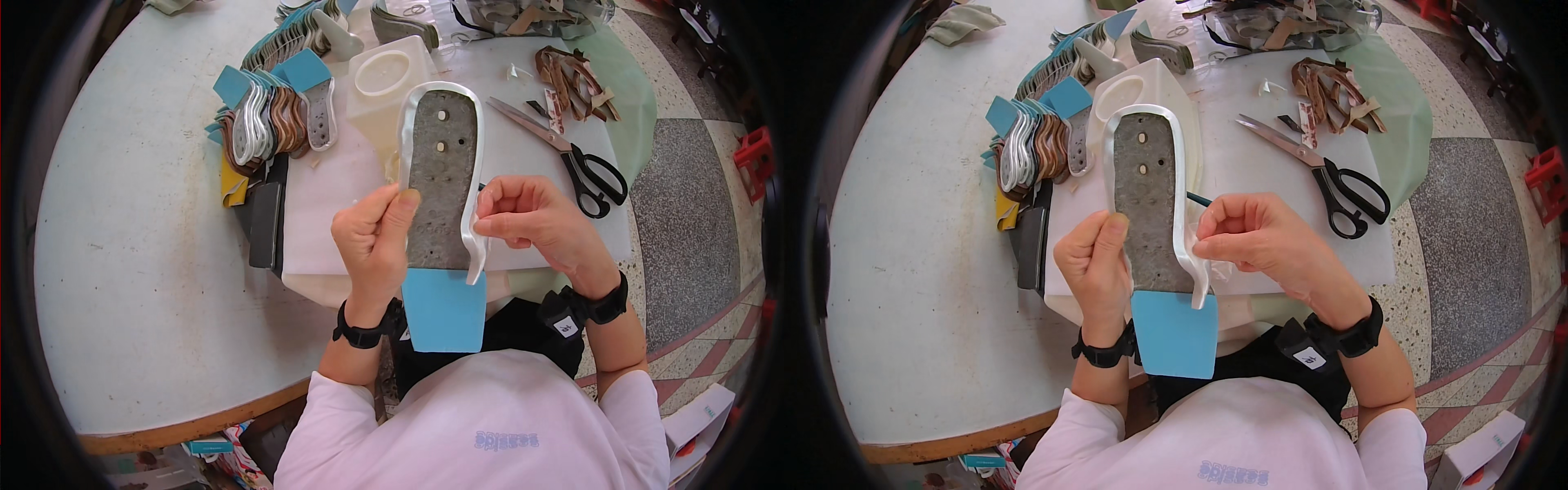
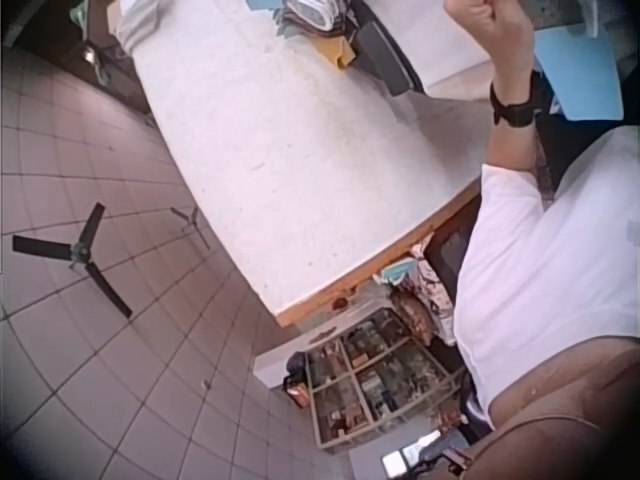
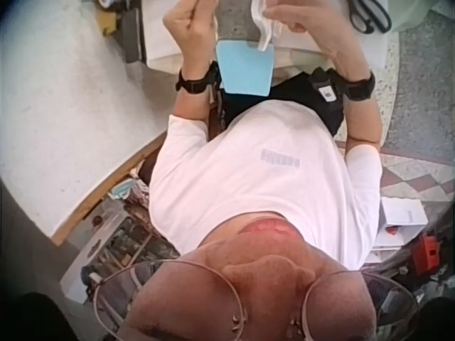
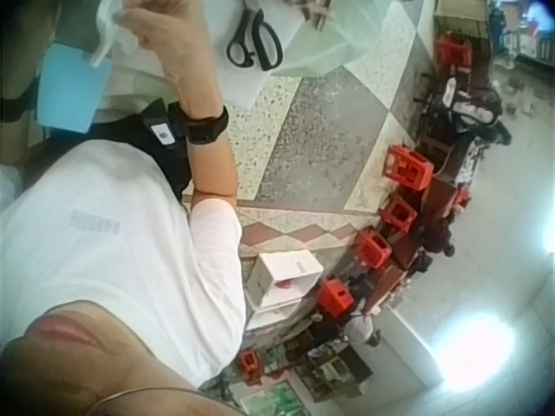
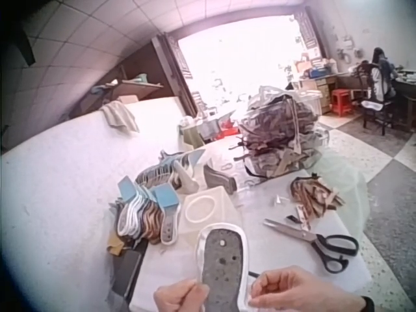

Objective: The person applies glue to the edge of a shoe insole using a brush, then picks up a white strip and presses it along the glued edge by hand. After wrapping the strip around the perimeter, they press the material firmly against the surface.

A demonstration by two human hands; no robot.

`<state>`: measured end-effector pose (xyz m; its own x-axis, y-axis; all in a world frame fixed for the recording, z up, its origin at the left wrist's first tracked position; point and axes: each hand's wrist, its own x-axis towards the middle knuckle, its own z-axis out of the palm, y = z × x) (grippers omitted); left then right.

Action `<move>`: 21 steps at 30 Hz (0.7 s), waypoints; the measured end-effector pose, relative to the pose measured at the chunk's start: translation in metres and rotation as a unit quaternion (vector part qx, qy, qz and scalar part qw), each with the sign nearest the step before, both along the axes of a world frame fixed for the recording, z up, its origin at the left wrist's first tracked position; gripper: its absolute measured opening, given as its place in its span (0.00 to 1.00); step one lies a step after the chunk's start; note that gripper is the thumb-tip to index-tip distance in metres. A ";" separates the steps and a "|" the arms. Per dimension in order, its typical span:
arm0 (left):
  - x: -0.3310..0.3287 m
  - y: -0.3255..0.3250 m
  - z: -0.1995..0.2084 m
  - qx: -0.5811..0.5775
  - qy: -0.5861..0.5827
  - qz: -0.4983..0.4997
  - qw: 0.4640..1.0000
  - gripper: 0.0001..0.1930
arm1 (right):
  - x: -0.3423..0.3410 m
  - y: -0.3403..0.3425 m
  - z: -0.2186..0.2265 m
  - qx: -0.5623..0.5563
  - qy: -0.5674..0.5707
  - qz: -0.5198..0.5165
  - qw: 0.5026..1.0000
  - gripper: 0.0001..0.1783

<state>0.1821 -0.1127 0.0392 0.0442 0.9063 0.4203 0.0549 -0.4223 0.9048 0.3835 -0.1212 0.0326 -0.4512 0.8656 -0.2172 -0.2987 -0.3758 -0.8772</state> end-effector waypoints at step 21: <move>0.008 -0.005 -0.003 -0.003 -0.027 0.018 0.999 0.04 | -0.019 -0.018 -0.006 0.300 -0.140 -0.166 0.929 0.06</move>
